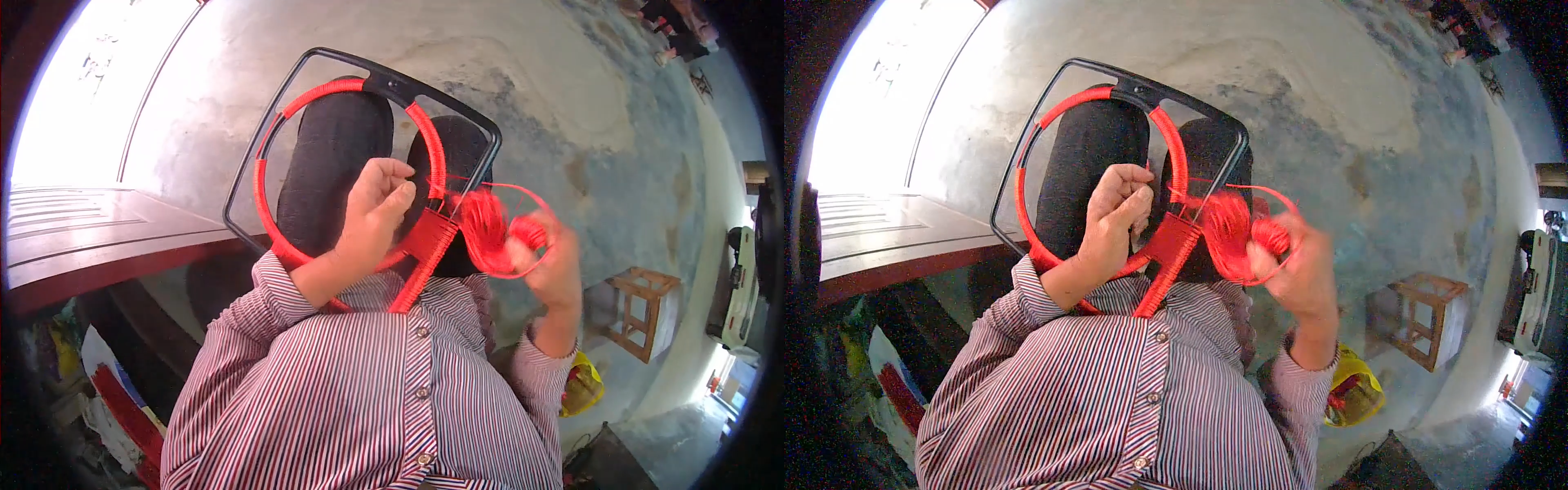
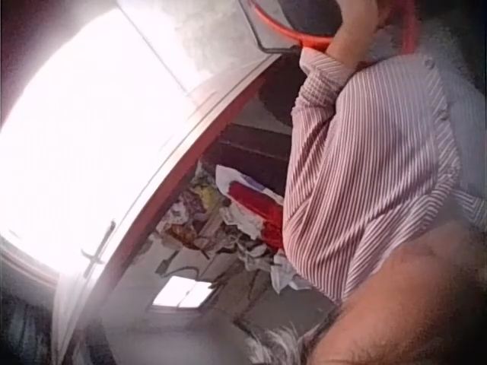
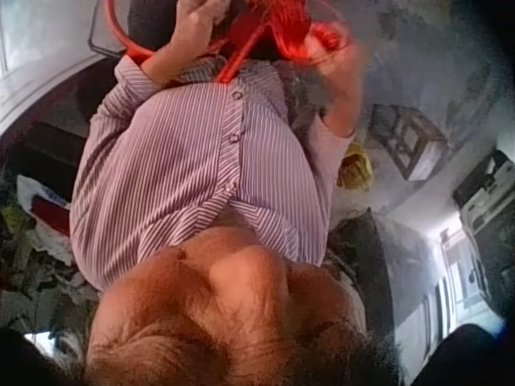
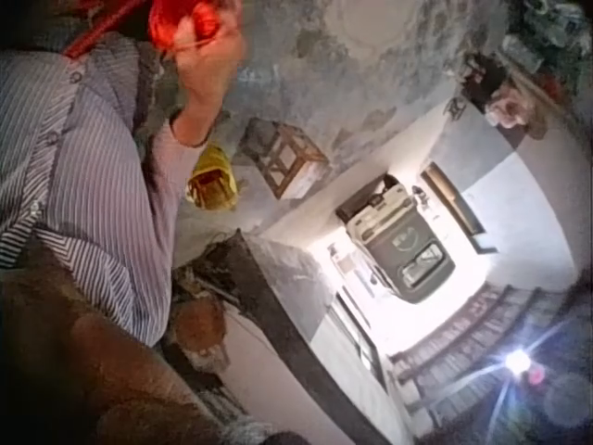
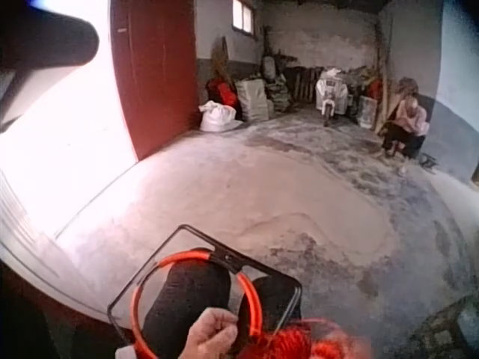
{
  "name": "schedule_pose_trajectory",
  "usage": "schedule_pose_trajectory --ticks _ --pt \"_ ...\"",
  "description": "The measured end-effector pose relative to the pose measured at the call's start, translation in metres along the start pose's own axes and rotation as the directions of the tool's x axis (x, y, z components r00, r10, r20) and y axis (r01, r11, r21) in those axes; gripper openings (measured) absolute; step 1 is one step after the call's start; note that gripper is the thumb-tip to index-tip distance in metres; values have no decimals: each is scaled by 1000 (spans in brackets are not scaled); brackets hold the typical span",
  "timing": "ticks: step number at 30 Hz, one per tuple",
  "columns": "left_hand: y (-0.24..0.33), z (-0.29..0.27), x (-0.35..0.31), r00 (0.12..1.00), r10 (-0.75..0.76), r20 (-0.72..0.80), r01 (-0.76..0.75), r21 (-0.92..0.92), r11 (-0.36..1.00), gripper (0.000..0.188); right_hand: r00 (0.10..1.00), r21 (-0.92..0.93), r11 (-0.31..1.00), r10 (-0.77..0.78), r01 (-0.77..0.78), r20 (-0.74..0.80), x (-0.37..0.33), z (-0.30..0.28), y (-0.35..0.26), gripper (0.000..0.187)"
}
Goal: The person is seen wrapping a red plastic rope around a black circular frame, possibly for a furniture component or a sports hoop.
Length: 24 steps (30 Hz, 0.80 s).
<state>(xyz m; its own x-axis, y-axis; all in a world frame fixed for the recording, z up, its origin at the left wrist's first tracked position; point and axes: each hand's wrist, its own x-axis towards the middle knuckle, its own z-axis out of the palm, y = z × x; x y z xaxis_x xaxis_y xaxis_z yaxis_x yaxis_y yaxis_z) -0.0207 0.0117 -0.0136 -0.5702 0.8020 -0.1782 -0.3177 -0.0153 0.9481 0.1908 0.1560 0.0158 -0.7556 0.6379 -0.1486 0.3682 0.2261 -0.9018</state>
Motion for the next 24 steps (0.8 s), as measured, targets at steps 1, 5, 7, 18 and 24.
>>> schedule_pose_trajectory --ticks 1,5,7,18,24 --pt "0 0 2 997 -72 -6 72 67 995 26 1000 -2 1000 -1 1 2 -9 -11 13 18" --pt "10 -1 5 918 -385 96 370 148 917 48 976 444 889 182 -112 -118 -48 -48 80 21" --pt "5 0 7 924 -362 121 357 60 932 49 887 704 709 289 55 -360 -62 -60 98 18" --pt "7 1 8 807 -476 350 569 -245 785 44 953 727 682 262 -73 -150 -20 46 71 22" --pt "0 2 13 791 -493 363 582 -196 789 45 901 684 721 362 -107 -241 -7 40 58 16"
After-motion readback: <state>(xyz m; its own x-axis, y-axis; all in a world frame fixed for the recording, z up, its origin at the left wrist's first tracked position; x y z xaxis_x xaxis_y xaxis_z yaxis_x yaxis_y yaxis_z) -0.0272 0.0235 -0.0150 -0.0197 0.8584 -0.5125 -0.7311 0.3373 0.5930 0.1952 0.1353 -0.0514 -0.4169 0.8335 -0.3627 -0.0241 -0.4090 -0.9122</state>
